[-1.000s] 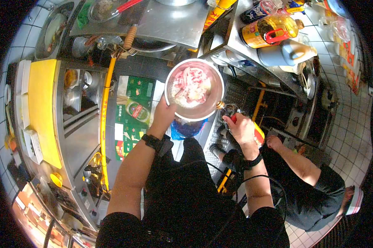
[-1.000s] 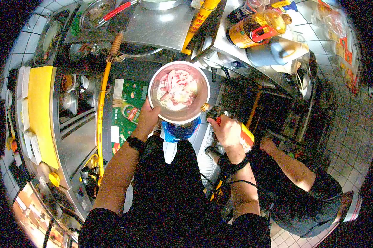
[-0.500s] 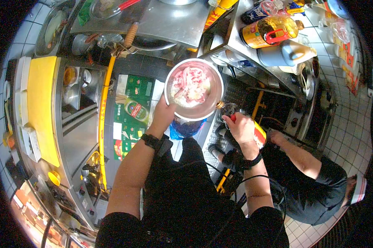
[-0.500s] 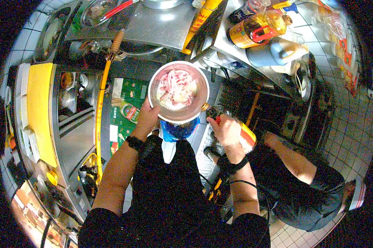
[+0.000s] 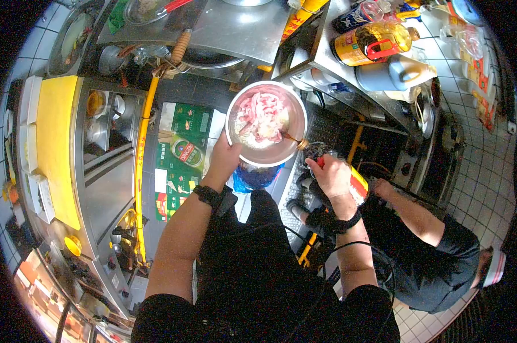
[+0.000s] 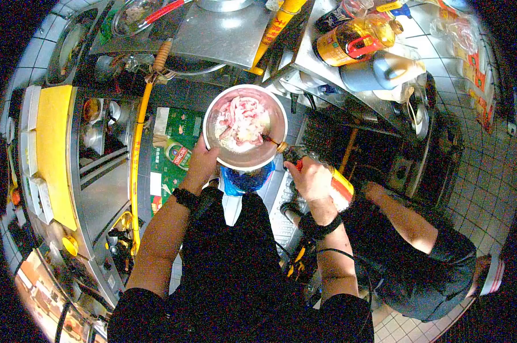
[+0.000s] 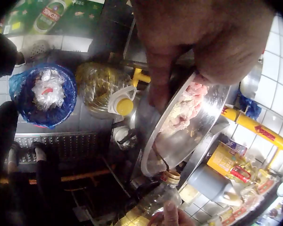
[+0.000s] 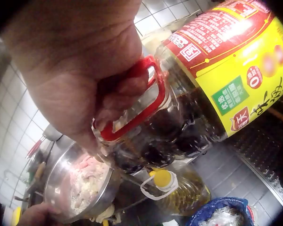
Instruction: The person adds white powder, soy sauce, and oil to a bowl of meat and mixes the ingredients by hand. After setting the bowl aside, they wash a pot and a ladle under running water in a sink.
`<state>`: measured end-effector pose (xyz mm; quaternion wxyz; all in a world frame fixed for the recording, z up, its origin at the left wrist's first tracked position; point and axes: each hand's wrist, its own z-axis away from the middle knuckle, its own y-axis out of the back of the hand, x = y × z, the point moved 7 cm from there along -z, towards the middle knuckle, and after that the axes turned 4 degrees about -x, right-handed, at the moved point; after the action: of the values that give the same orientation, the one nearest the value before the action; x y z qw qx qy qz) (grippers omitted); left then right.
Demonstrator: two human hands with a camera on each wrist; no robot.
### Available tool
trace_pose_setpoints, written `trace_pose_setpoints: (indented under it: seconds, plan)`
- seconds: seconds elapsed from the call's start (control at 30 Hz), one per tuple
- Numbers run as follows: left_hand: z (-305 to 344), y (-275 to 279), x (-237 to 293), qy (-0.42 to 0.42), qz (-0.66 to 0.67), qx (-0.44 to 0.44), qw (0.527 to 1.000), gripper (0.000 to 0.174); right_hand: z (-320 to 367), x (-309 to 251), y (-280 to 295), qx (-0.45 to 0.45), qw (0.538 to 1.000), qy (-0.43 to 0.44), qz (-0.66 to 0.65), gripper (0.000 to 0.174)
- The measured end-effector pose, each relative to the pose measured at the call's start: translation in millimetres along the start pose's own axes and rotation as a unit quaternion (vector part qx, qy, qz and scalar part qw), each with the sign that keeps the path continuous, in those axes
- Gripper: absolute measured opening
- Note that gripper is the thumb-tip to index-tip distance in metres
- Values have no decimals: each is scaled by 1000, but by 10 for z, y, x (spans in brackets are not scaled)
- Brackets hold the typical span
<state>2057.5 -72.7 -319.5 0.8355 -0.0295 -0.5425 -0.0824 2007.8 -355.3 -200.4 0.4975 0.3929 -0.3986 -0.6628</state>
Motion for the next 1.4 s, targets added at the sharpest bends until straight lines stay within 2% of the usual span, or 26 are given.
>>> trace_pose_setpoints:
  seconds: [0.1,0.2,0.5,0.57,0.7,0.77,0.83,0.87,0.9,0.97,1.03,1.13,1.2,1.23,1.3,1.37,1.4]
  plan:
    - [12,8,55,-8,5,3,1000,48,0,5,-3,-3,1000,-1,-2,46]
    - [14,22,34,22,-37,2,999,48,0,7,-9,2,1000,3,0,47]
    - [24,-19,-9,43,24,2,999,47,0,18,-24,10,1000,7,9,48]
    - [-7,-30,-138,22,34,1,999,47,0,28,-33,10,1000,4,13,48]
    - [-9,-49,-77,-4,42,4,999,48,-2,91,-63,14,1000,9,7,49]
    - [25,-63,-15,49,54,-2,997,49,3,168,-82,14,1000,2,2,49]
    - [-17,-123,-130,45,133,-2,990,47,-16,225,-62,31,997,42,-55,50]
    - [-5,-133,-206,77,140,-15,987,47,-25,289,-79,19,994,36,-102,52]
    - [-11,-127,-280,87,156,-13,984,47,-53,409,-171,3,995,27,-99,53]
    - [5,-203,-210,90,164,-24,982,48,-123,671,-297,11,983,0,-182,53]
    - [111,-199,25,169,85,23,982,48,-236,1083,-498,20,957,-71,-282,53]
    - [97,-122,-340,116,80,10,990,46,-466,1786,-891,50,877,-160,-451,49]
    - [199,-165,-275,121,71,-7,990,49,-688,2392,-1294,89,818,-198,-533,54]
    - [272,-176,-289,133,71,-16,989,53,-746,2564,-1251,93,814,-224,-528,59]
    - [414,-67,-508,124,80,-33,989,52,-1009,3115,-1529,125,815,-252,-507,64]
    - [608,-151,-356,171,83,8,982,55,-1337,3558,-1710,134,825,-253,-487,70]
    - [685,-220,-249,170,74,9,983,55,-1430,3593,-1583,134,806,-267,-511,69]
